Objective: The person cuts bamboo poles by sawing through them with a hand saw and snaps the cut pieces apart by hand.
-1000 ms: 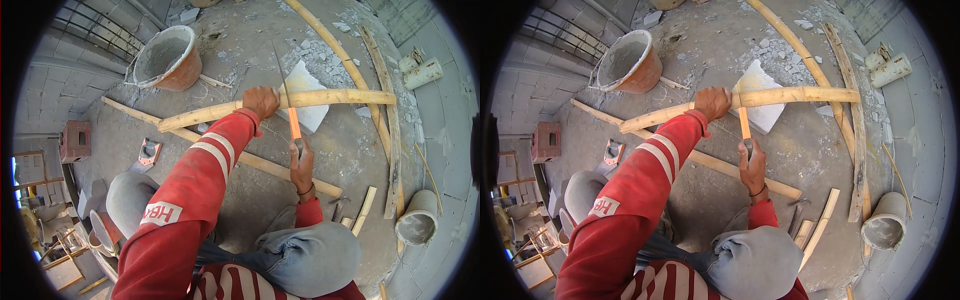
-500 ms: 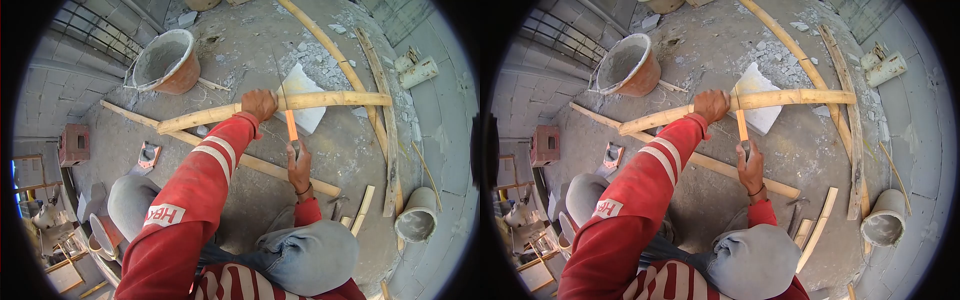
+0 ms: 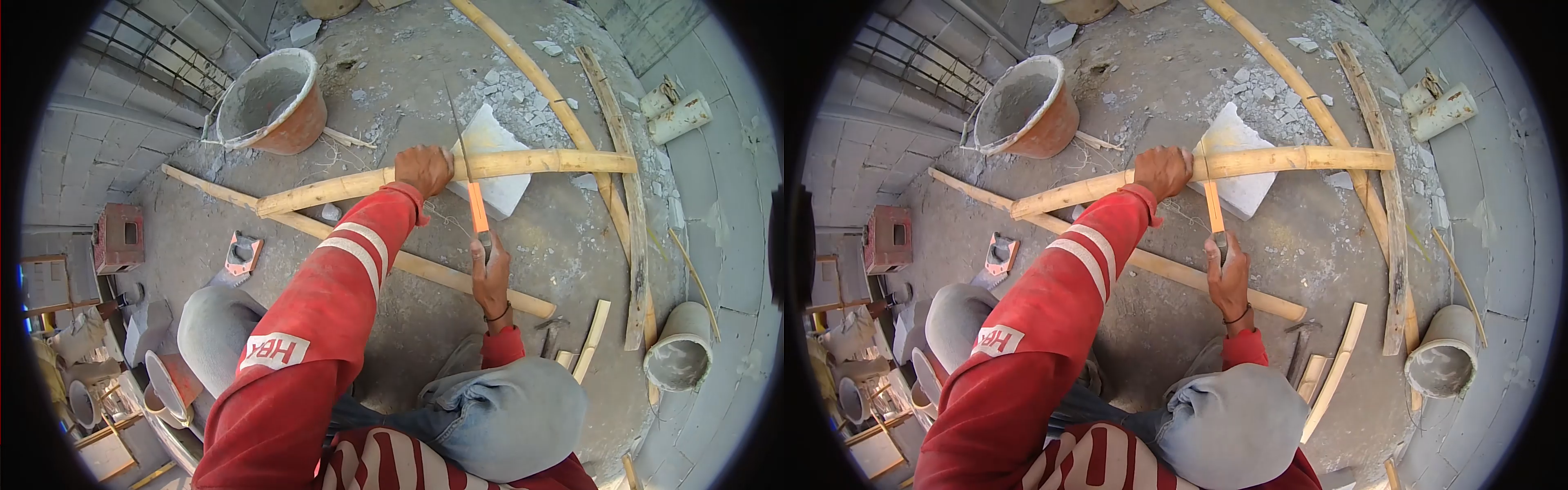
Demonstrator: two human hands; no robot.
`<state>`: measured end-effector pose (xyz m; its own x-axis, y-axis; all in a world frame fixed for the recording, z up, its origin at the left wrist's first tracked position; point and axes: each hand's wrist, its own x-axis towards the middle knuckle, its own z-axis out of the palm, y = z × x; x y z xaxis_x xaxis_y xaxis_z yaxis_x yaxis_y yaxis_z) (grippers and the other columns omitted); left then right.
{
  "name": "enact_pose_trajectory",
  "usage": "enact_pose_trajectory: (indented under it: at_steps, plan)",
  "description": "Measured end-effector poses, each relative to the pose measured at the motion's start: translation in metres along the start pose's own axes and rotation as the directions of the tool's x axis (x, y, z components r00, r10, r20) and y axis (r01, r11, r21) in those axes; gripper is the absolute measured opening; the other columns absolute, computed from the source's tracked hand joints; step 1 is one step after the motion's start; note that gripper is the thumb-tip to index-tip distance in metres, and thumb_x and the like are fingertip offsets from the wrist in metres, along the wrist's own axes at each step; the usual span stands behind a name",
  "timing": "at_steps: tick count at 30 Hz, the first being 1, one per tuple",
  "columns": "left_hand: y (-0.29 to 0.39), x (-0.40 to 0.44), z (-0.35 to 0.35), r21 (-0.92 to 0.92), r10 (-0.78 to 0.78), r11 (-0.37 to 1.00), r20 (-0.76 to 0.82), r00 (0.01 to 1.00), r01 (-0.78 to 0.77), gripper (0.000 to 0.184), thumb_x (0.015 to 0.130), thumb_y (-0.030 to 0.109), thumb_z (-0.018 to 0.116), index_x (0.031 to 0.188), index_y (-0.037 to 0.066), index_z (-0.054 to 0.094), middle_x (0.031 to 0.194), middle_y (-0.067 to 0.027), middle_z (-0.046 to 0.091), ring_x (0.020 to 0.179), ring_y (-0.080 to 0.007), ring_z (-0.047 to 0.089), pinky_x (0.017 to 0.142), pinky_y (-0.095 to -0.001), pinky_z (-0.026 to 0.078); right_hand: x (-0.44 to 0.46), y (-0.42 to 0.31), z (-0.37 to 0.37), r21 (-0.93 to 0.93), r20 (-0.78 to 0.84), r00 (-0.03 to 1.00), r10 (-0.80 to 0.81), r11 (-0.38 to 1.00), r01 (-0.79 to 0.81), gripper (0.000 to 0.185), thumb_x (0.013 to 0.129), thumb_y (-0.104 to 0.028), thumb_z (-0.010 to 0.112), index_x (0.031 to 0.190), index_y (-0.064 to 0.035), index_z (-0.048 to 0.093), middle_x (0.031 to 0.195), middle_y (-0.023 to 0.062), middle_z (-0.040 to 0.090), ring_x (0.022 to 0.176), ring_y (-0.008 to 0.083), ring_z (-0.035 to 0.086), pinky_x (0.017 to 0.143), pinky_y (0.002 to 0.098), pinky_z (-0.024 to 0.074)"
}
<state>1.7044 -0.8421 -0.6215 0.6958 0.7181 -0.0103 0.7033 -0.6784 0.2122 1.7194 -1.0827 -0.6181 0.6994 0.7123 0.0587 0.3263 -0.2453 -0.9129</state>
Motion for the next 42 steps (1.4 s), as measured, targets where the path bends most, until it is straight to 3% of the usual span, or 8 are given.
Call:
enact_pose_trajectory:
  at_steps: [6, 14, 17, 24, 26, 32, 33, 42]
  plan:
    - [-0.002, 0.003, 0.004, -0.02, 0.008, 1.0, 0.055, 0.998, -0.007, 0.043, 0.099, 0.035, 0.046, 0.082, 0.007, 0.075, 0.081, -0.0225, 0.073, 0.073, -0.0404, 0.073, 0.067, -0.0497, 0.059, -0.213, 0.087, -0.058, -0.067, 0.047, 0.972, 0.229, 0.972, -0.225, 0.031, 0.097, -0.037, 0.063, 0.097, -0.0067, 0.062, 0.067, 0.0061, 0.058, 0.058, 0.0222, 0.058, 0.062, 0.0381, 0.046]
    - [0.001, -0.001, 0.001, -0.007, -0.012, 1.0, 0.003, 1.0, 0.012, 0.045, 0.099, 0.036, 0.046, 0.083, 0.006, 0.075, 0.081, -0.0228, 0.073, 0.074, -0.0407, 0.073, 0.067, -0.0491, 0.06, 0.006, 0.005, 0.009, -0.082, -0.12, 0.98, -0.159, 0.985, 0.15, 0.047, 0.104, -0.041, 0.052, 0.114, 0.0038, 0.062, 0.069, 0.0182, 0.057, 0.061, 0.0336, 0.057, 0.066, 0.0424, 0.0446]
    - [0.003, -0.016, -0.004, -0.027, 0.017, 1.0, 0.055, 0.998, -0.016, 0.047, 0.098, 0.037, 0.046, 0.084, 0.004, 0.076, 0.082, -0.0233, 0.073, 0.074, -0.0409, 0.073, 0.068, -0.0492, 0.059, -0.025, -0.002, -0.014, 0.116, 0.088, 0.993, 0.073, 0.99, -0.083, 0.05, 0.105, -0.041, 0.051, 0.119, 0.0059, 0.061, 0.067, 0.0158, 0.057, 0.058, 0.0276, 0.056, 0.061, 0.0386, 0.0436]
    - [0.025, -0.051, -0.025, -0.046, 0.078, 0.996, 0.119, 0.99, -0.073, 0.048, 0.096, 0.04, 0.05, 0.082, 0.002, 0.076, 0.078, -0.0224, 0.073, 0.07, -0.0391, 0.073, 0.065, -0.0471, 0.059, -0.08, 0.012, 0.005, 0.143, -0.156, 0.988, 0.021, 0.99, 0.002, 0.047, 0.103, -0.039, 0.056, 0.117, 0.0056, 0.06, 0.064, -0.0002, 0.05, 0.057, 0.0095, 0.046, 0.053, 0.0301, 0.0344]
    - [0.03, -0.051, -0.037, -0.042, 0.059, 0.998, 0.082, 0.995, -0.055, 0.053, 0.098, 0.043, 0.048, 0.085, 0.0, 0.076, 0.087, -0.0252, 0.074, 0.081, -0.0414, 0.074, 0.074, -0.0482, 0.059, -0.075, 0.005, 0.002, 0.468, -0.069, 0.973, 0.218, 0.869, -0.162, 0.043, 0.102, -0.038, 0.058, 0.113, 0.0038, 0.061, 0.065, -0.003, 0.048, 0.057, 0.0078, 0.044, 0.051, 0.0296, 0.033]
    - [0.035, -0.016, -0.049, -0.277, 0.006, 0.955, 0.361, 0.932, 0.101, 0.071, 0.1, 0.059, 0.044, 0.1, -0.005, 0.075, 0.108, -0.0292, 0.072, 0.106, -0.047, 0.068, 0.093, -0.0542, 0.052, -0.077, 0.022, -0.039, 0.2, -0.306, 0.949, -0.071, 0.97, 0.137, 0.041, 0.101, -0.039, 0.058, 0.107, 0.0009, 0.061, 0.064, 0.0002, 0.051, 0.057, 0.0097, 0.05, 0.054, 0.0266, 0.0396]
    - [0.036, -0.012, -0.05, -0.279, 0.016, 0.956, 0.355, 0.935, 0.089, 0.071, 0.1, 0.059, 0.044, 0.1, -0.005, 0.075, 0.108, -0.0292, 0.072, 0.106, -0.047, 0.068, 0.093, -0.0542, 0.052, -0.087, 0.013, -0.056, 0.102, -0.282, 0.958, 0.053, 0.994, -0.025, 0.04, 0.098, -0.035, 0.064, 0.116, 0.0015, 0.061, 0.074, 0.0078, 0.061, 0.068, 0.018, 0.061, 0.065, 0.0322, 0.0483]
    - [0.064, -0.01, -0.142, -0.146, 0.523, 0.849, 0.093, 0.847, -0.508, 0.065, 0.093, 0.062, 0.061, 0.1, -0.002, 0.071, 0.09, -0.0229, 0.073, 0.086, -0.0424, 0.071, 0.075, -0.0518, 0.056, -0.188, 0.049, -0.106, -0.018, -0.37, 0.913, 0.17, 0.982, -0.19, 0.044, 0.092, -0.028, 0.071, 0.123, 0.0004, 0.059, 0.09, 0.0128, 0.065, 0.085, 0.026, 0.064, 0.079, 0.0387, 0.0492]
